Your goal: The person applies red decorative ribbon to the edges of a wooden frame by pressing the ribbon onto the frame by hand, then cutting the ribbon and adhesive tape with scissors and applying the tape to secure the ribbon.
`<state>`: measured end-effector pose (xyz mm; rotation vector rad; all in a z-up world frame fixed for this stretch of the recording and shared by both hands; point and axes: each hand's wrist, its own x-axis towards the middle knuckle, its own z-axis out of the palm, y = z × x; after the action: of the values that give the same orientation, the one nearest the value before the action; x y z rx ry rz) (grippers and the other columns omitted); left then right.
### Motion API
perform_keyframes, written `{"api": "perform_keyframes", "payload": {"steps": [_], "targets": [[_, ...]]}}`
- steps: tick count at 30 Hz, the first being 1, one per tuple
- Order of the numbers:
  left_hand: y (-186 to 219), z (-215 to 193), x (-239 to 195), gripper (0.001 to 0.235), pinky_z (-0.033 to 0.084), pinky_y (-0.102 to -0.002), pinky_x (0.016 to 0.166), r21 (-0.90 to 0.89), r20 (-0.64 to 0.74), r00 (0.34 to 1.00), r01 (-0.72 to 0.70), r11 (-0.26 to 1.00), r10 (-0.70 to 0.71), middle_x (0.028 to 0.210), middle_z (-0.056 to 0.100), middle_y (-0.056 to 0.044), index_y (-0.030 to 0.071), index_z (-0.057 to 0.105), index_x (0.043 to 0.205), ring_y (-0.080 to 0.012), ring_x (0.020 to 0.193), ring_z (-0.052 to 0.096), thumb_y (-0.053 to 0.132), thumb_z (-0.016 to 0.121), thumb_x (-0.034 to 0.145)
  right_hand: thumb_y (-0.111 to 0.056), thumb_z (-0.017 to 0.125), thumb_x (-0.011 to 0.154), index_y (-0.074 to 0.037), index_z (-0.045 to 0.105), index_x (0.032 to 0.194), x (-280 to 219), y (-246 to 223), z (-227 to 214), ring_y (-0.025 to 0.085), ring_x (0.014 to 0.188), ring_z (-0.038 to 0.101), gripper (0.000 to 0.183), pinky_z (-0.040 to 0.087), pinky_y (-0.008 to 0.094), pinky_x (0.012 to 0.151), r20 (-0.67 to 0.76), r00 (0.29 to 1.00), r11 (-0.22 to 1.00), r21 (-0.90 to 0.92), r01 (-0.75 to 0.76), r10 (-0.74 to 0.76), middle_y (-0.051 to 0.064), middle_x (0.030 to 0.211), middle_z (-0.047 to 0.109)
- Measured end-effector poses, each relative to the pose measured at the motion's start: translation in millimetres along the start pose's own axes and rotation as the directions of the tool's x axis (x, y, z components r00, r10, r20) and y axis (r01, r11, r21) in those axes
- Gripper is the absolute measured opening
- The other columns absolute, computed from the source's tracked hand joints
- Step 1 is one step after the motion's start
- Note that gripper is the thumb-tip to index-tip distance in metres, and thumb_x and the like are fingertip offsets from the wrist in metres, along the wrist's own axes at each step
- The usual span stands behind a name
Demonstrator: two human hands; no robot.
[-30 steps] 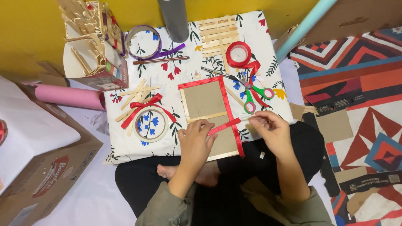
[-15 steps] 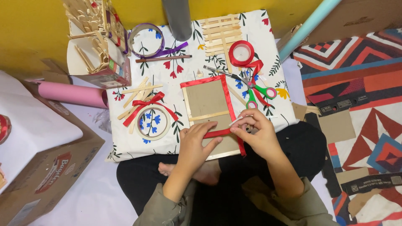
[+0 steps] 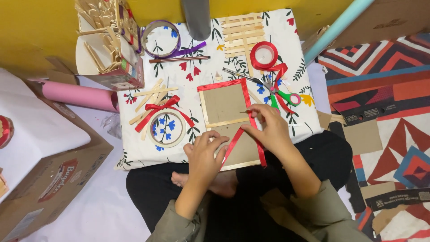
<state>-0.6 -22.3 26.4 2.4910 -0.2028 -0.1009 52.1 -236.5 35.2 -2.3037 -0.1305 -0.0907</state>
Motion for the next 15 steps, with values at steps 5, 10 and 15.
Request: {"api": "perform_keyframes", "payload": {"steps": [5, 10, 15], "targets": [[-1, 7, 12, 0.017, 0.026, -0.048, 0.090, -0.003, 0.008, 0.992, -0.123, 0.992, 0.123, 0.127, 0.056, 0.007, 0.035, 0.073, 0.111, -0.0206, 0.112, 0.052, 0.031, 0.065, 0.096, -0.017, 0.082, 0.089, -0.014, 0.077, 0.099, -8, 26, -5, 0.018, 0.078, 0.053, 0.011, 0.047, 0.031, 0.073, -0.069, 0.997, 0.989, 0.147, -0.021, 0.032, 0.002, 0.091, 0.066], [-5, 10, 16, 0.018, 0.024, -0.053, 0.090, 0.007, 0.048, 0.985, -0.167, 0.986, 0.167, 0.133, 0.054, 0.003, 0.032, 0.073, 0.113, -0.0241, 0.120, 0.048, 0.030, 0.064, 0.097, -0.015, 0.080, 0.089, -0.013, 0.079, 0.091, -13, 5, -7, 0.024, 0.089, 0.058, 0.003, 0.050, 0.037, 0.084, 0.045, 0.999, 0.987, 0.158, -0.023, 0.016, 0.004, 0.094, 0.061], [-12, 19, 14, 0.015, 0.023, -0.053, 0.088, 0.020, 0.027, 0.986, -0.166, 0.986, 0.166, 0.132, 0.054, 0.005, 0.035, 0.072, 0.110, -0.0212, 0.120, 0.048, 0.034, 0.066, 0.096, -0.019, 0.081, 0.087, -0.016, 0.080, 0.088, -15, 14, 11, 0.025, 0.094, 0.060, 0.004, 0.050, 0.037, 0.087, 0.060, 0.998, 0.999, 0.034, 0.007, -0.009, 0.003, 0.096, 0.059]]}}
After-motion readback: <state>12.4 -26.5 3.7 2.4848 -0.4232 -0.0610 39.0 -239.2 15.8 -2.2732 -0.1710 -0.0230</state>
